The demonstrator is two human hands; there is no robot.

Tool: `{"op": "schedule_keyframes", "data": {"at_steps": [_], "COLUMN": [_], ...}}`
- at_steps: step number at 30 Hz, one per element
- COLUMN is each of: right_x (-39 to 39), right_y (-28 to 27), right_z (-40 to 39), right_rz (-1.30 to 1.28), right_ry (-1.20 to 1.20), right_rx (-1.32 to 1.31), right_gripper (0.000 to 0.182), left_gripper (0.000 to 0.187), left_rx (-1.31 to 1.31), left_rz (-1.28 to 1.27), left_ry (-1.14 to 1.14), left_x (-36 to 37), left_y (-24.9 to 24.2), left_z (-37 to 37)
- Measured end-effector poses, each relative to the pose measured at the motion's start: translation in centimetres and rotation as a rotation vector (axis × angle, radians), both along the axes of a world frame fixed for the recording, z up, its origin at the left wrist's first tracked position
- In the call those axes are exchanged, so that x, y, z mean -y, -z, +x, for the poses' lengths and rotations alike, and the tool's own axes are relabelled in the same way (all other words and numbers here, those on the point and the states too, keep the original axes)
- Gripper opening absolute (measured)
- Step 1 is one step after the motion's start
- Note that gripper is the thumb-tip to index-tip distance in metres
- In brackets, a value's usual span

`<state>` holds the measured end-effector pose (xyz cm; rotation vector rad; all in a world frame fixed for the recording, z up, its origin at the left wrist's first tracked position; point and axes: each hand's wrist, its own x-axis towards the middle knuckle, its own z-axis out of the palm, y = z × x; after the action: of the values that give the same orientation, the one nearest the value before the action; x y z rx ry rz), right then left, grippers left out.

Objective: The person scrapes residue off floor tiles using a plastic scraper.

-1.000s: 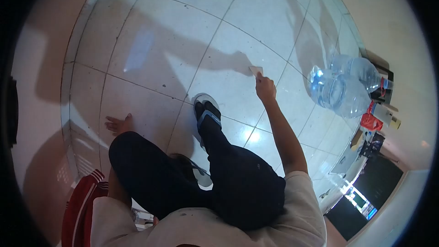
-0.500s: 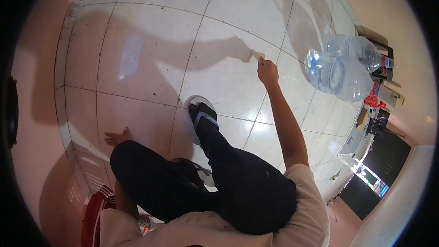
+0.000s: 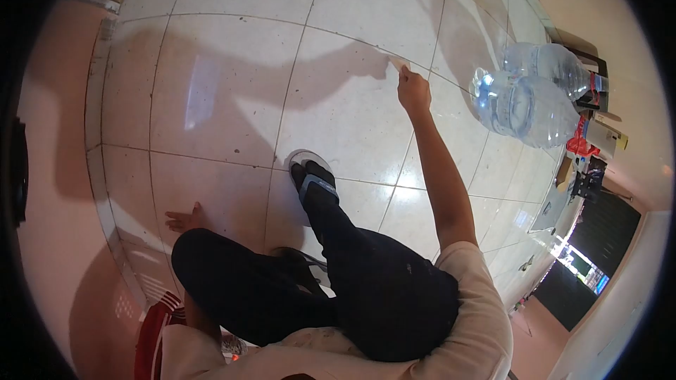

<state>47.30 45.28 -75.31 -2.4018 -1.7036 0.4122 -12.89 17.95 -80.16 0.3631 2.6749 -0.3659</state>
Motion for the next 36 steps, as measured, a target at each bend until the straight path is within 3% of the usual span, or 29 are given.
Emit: {"op": "schedule_keyframes", "data": {"at_steps": [1, 3, 8, 10, 12, 15, 16, 19, 22, 24, 27, 31, 33, 34, 36], "right_x": [0.8, 5.1, 18.7, 20.4, 17.7, 9.1, 5.7, -3.3, -3.8, -0.6, 5.5, 7.2, 7.0, 6.9, 6.3], "right_y": [-0.7, -2.4, -3.3, -3.4, -3.0, -1.0, 0.5, 1.3, 0.1, -1.7, 0.7, -0.6, -0.4, -0.4, -0.8], "right_z": [-0.3, -0.9, -5.1, -6.6, -6.8, -5.2, -4.3, -2.8, -2.5, -3.3, -2.4, -5.0, -5.1, -5.0, -4.5], "right_rz": [0.009, -0.221, -0.321, -0.394, -0.371, -0.342, -0.181, -0.034, 0.057, -0.048, -0.080, -0.207, -0.209, -0.217, -0.269], "right_ry": [0.009, 0.018, 0.000, -0.018, -0.015, -0.050, -0.058, -0.069, 0.033, 0.074, 0.001, 0.074, 0.054, 0.044, 0.030], "right_rx": [-0.002, 0.054, -0.057, -0.070, -0.033, 0.026, 0.026, -0.009, -0.079, -0.051, -0.088, -0.110, -0.107, -0.091, -0.119], "right_gripper": [0.043, 0.038, 0.035, 0.035, 0.036, 0.053, 0.050, 0.043, 0.034, 0.032, 0.034, 0.041, 0.042, 0.044, 0.045], "left_gripper": [0.123, 0.124, 0.126, 0.127, 0.129, 0.131, 0.131, 0.132, 0.131, 0.130, 0.127, 0.129, 0.107, 0.107, 0.089], "left_rx": [-0.002, -0.036, -0.014, 0.000, 0.028, -0.008, -0.016, -0.013, -0.042, -0.035, -0.008, -0.050, -0.077, -0.099, 0.265], "left_rz": [0.009, 0.016, 0.028, 0.041, 0.009, 0.001, 0.003, -0.058, -0.011, -0.077, -0.062, -0.022, -0.124, -0.119, -0.031], "left_ry": [0.009, 0.019, 0.015, 0.017, 0.008, 0.042, 0.047, 0.015, 0.042, 0.006, -0.017, 0.007, 0.202, 0.190, 0.259], "left_x": [-0.3, 0.2, 1.0, 0.7, 0.5, 1.3, 1.2, 1.1, 0.3, -0.1, -0.4, 1.1, 2.7, 3.2, 3.5], "left_y": [-0.1, 0.5, 1.2, 0.8, 0.5, 1.5, 1.7, 2.1, 1.6, 0.8, 0.4, 2.1, 3.3, 1.7, -2.1], "left_z": [0.0, 0.1, -0.4, -0.3, -0.5, -1.0, -1.2, -1.2, -1.1, -0.5, -0.5, -1.3, -4.4, -6.4, -10.9]}}
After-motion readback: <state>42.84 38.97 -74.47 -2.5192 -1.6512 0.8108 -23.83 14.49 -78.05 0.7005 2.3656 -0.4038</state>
